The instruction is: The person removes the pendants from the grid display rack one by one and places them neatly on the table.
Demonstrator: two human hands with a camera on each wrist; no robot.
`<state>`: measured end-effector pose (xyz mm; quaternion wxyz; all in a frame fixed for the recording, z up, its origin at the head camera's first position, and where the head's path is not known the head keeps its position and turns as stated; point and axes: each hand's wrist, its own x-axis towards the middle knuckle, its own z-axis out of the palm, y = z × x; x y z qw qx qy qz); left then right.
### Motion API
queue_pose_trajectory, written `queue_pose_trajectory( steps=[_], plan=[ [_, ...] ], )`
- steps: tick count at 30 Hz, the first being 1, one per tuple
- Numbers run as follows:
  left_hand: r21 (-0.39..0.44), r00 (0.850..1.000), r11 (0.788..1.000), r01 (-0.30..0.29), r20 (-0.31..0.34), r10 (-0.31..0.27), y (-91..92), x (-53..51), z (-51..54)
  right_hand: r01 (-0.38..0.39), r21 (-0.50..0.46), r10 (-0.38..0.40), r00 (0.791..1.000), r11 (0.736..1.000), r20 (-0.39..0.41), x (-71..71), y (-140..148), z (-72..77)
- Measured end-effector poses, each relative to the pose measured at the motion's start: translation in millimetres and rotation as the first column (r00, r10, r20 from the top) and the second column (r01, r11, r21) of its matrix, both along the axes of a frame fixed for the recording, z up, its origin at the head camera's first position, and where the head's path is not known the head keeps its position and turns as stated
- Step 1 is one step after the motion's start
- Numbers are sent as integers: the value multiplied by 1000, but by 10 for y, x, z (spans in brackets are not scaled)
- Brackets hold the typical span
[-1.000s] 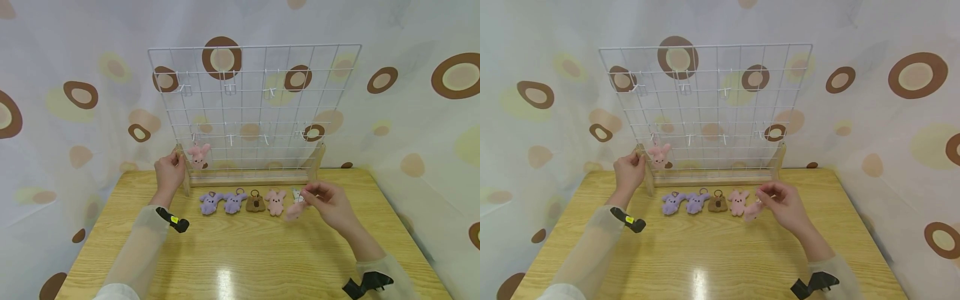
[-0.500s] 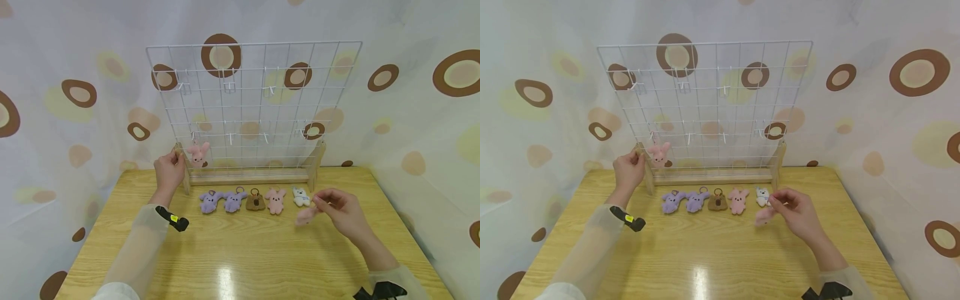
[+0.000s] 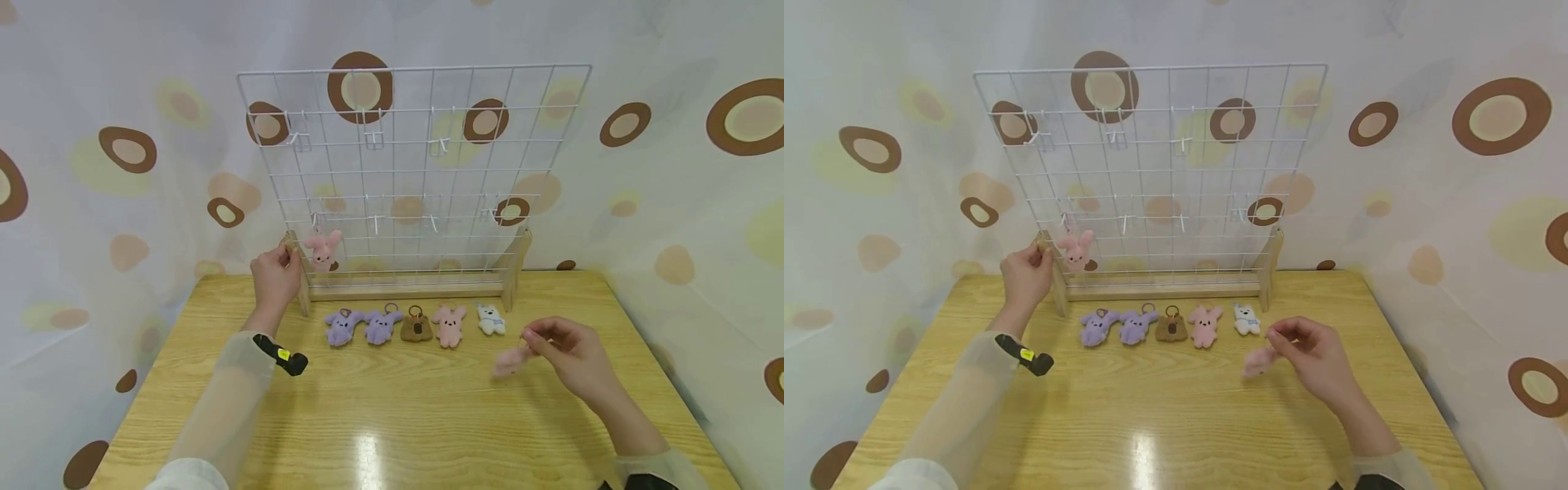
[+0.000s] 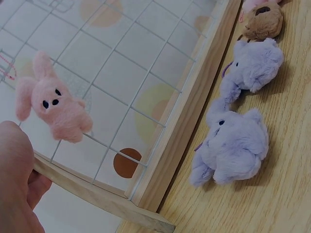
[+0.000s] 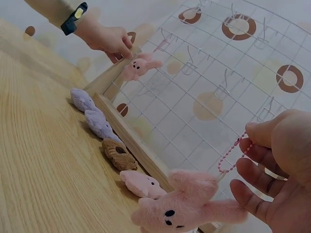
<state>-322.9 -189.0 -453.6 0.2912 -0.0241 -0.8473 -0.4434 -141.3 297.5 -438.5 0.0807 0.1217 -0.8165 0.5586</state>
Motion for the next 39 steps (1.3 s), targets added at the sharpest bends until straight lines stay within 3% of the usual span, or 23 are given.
queue_pose_trajectory(
  steps=[7,24,39],
  plan=[
    [-1,1000,1000,-1,0,1,-3,-14,-14,25,28,-25,1000,999,-5,69,73,-37],
    [5,1000,1000,1,16,-1,3,6,10,-2,14,2,1000,1000,29,235,221,-160],
    [-1,1000,1000,13,1,-13,-6,10,7,49,41,-51,998,998,39,38,126,-353]
  ],
)
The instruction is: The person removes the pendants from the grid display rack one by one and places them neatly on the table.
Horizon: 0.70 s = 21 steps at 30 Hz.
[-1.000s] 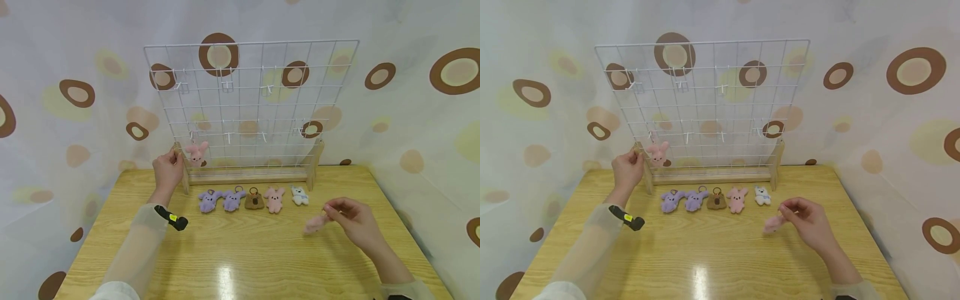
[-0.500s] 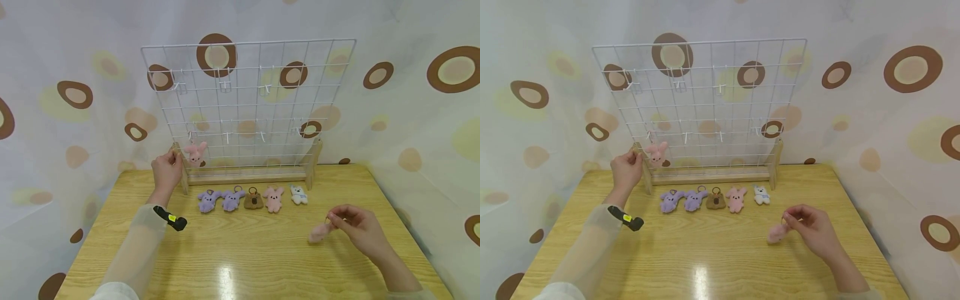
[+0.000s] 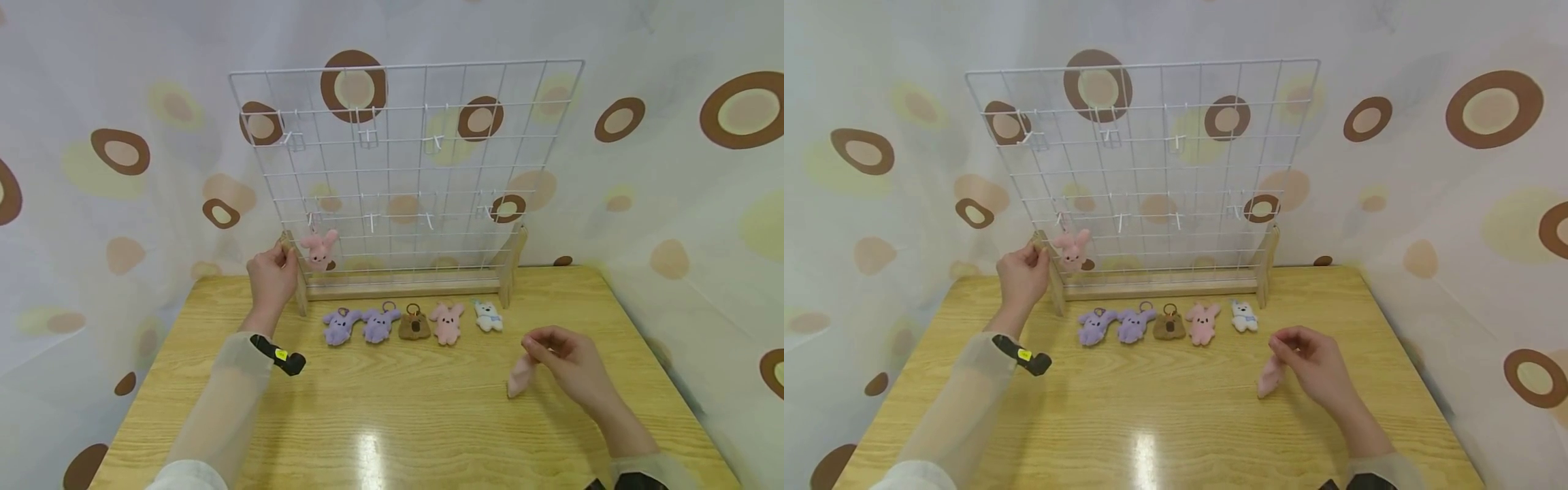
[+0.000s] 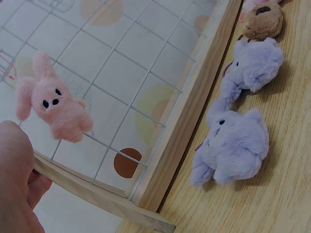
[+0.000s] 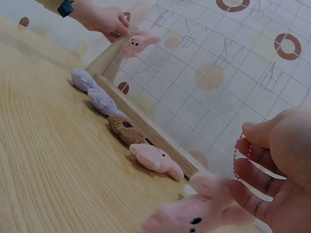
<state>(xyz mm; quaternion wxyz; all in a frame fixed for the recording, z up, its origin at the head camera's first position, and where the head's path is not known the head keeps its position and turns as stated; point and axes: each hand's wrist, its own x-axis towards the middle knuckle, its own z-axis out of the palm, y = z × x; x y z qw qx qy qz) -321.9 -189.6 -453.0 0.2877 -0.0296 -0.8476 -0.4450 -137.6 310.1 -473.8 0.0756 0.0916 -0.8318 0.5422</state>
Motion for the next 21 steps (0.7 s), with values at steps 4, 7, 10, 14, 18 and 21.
queue_pose_trajectory(
  steps=[4,7,10,14,18,21],
  plan=[
    [-3,1000,1000,-1,-3,1,-2,2,6,10,16,-10,1000,1000,-5,-70,-50,-52],
    [-7,1000,1000,0,-13,0,0,1,-1,17,25,-16,1000,1000,-20,-119,-93,-89],
    [-9,1000,1000,-3,-13,3,3,-4,-9,29,18,-29,999,999,-19,-156,-127,-115],
    [-6,1000,1000,-4,0,4,5,-6,-16,69,32,-69,998,997,12,-180,-139,-141],
    [-13,1000,1000,-2,5,2,4,-7,-18,113,51,-114,993,992,33,-186,-128,-154],
    [-16,1000,1000,-3,-6,2,-4,-6,-15,126,48,-127,992,991,24,-213,-128,-168]
  ],
)
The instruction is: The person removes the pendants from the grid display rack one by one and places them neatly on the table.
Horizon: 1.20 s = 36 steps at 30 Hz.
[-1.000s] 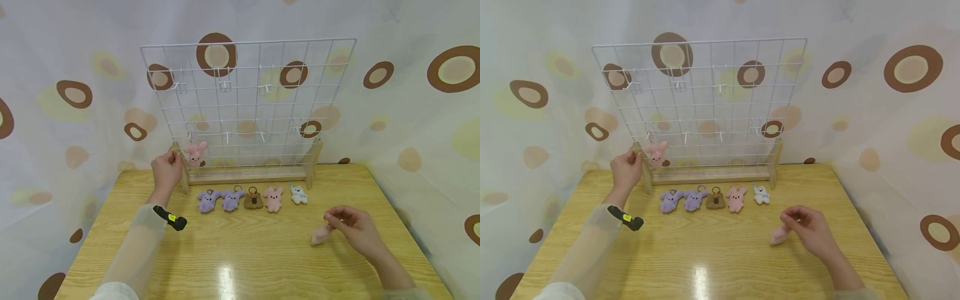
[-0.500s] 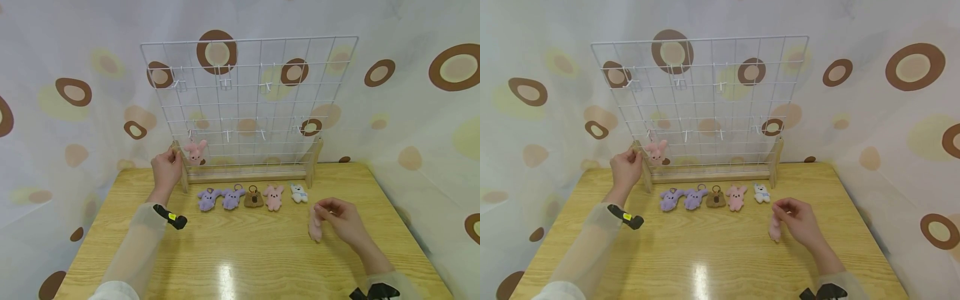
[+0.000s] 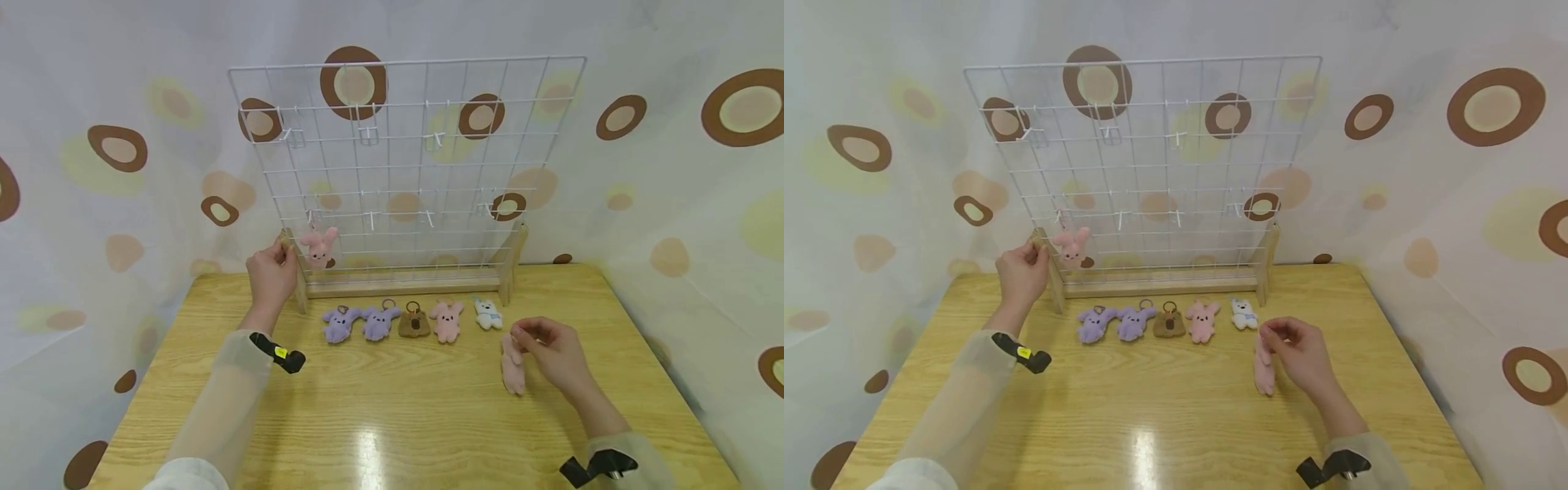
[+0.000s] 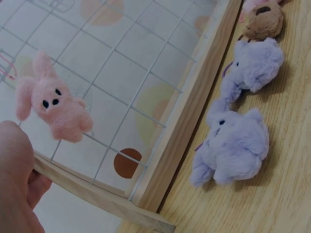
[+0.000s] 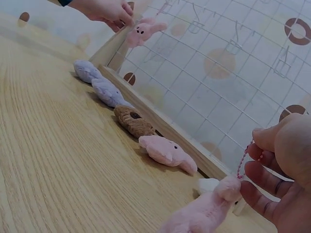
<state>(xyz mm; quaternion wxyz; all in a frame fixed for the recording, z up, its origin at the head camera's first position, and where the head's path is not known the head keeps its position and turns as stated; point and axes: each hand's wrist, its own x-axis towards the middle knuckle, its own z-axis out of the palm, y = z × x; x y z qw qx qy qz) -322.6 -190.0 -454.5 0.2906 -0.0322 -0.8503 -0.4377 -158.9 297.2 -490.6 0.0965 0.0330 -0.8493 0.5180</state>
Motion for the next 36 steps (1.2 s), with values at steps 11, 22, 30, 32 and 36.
queue_pose_trajectory(
  steps=[11,22,30,32,36],
  plan=[
    [-3,1000,1000,-7,-6,7,-11,29,-13,-6,-62,8,1000,998,30,-176,-129,-100],
    [2,1000,1000,-1,-14,1,-12,2,0,-36,-106,42,998,994,54,-291,-297,-139],
    [9,1000,1000,-2,-2,2,-7,11,14,-31,-141,45,995,990,94,-337,-376,-147],
    [13,1000,1000,-1,0,1,-5,12,17,-46,-147,61,993,988,100,-346,-389,-155],
    [18,1000,1000,6,6,-6,2,17,22,-63,-128,78,990,990,118,-356,-401,-164]
  ],
)
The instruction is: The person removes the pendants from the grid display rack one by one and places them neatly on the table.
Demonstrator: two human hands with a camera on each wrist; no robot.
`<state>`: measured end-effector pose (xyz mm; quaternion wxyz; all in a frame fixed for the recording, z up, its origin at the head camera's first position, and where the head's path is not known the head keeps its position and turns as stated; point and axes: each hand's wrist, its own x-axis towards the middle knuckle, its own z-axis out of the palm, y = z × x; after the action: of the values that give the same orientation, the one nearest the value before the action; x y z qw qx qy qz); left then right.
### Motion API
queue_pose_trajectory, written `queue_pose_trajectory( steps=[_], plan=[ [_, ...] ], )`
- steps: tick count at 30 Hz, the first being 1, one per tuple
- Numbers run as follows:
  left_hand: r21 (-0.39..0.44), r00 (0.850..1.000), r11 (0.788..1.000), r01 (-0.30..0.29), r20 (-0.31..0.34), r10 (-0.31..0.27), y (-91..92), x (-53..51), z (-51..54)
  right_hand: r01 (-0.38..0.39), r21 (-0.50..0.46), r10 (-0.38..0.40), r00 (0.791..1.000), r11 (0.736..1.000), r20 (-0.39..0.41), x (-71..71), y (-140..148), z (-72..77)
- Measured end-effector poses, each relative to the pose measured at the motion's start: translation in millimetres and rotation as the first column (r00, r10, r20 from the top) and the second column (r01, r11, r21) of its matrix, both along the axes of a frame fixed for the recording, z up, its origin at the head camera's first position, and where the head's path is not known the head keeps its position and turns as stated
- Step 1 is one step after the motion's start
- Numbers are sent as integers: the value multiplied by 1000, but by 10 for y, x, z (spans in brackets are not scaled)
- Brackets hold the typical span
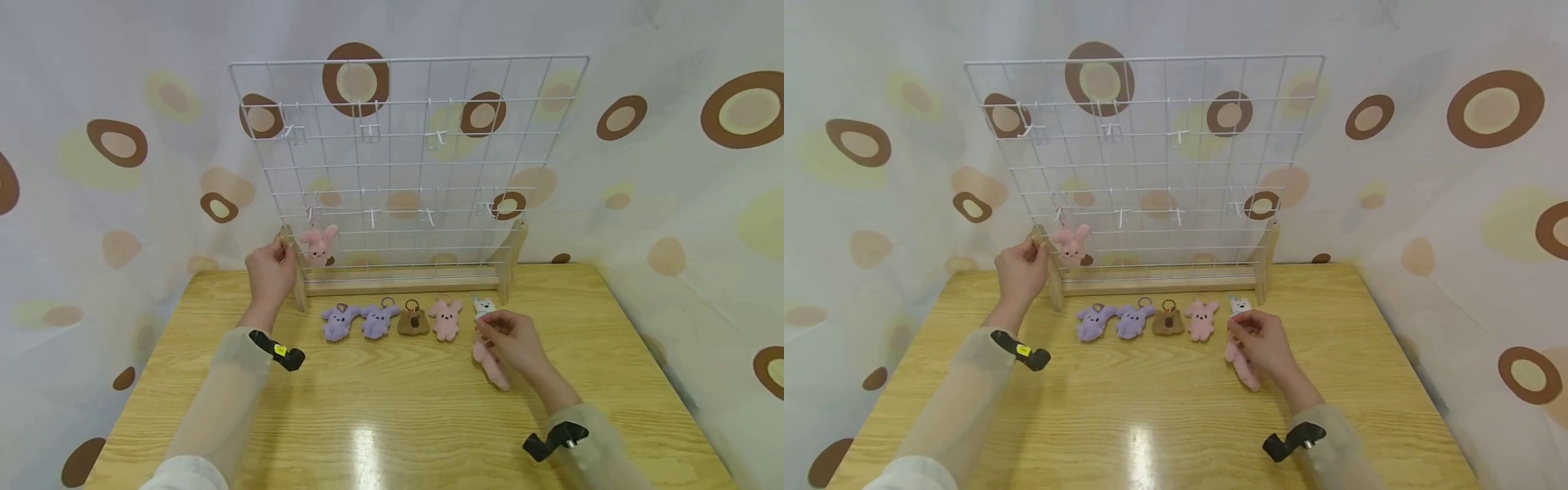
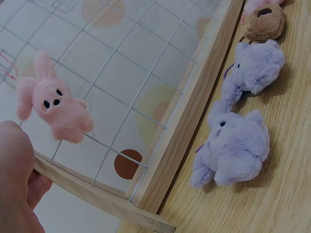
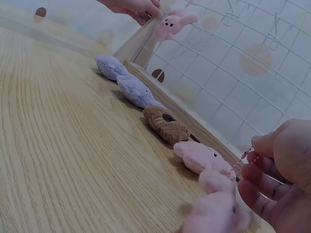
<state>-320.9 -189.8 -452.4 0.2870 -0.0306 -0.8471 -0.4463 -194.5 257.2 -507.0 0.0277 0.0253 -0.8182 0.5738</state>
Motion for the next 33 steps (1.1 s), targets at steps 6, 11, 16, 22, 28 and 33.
queue_pose_trajectory(
  steps=[6,11,16,22,28,33],
  plan=[
    [3,1000,1000,-4,12,4,8,3,-2,-4,19,3,999,1000,48,3,33,-9],
    [-8,1000,1000,-8,0,8,-3,-20,-22,-15,10,15,997,1000,75,12,56,-9],
    [-21,1000,1000,-9,-19,8,-6,-21,-15,-20,36,17,998,999,66,-14,69,-16],
    [-24,1000,1000,-10,-12,10,-3,-7,-11,-25,67,22,999,997,43,-67,65,-30],
    [-10,1000,1000,-2,-4,2,-13,-4,-26,-32,80,29,999,996,42,-130,53,-43],
    [1,1000,1000,7,-6,-7,-17,-21,-28,-39,70,36,998,997,55,-148,50,-58]
  ],
)
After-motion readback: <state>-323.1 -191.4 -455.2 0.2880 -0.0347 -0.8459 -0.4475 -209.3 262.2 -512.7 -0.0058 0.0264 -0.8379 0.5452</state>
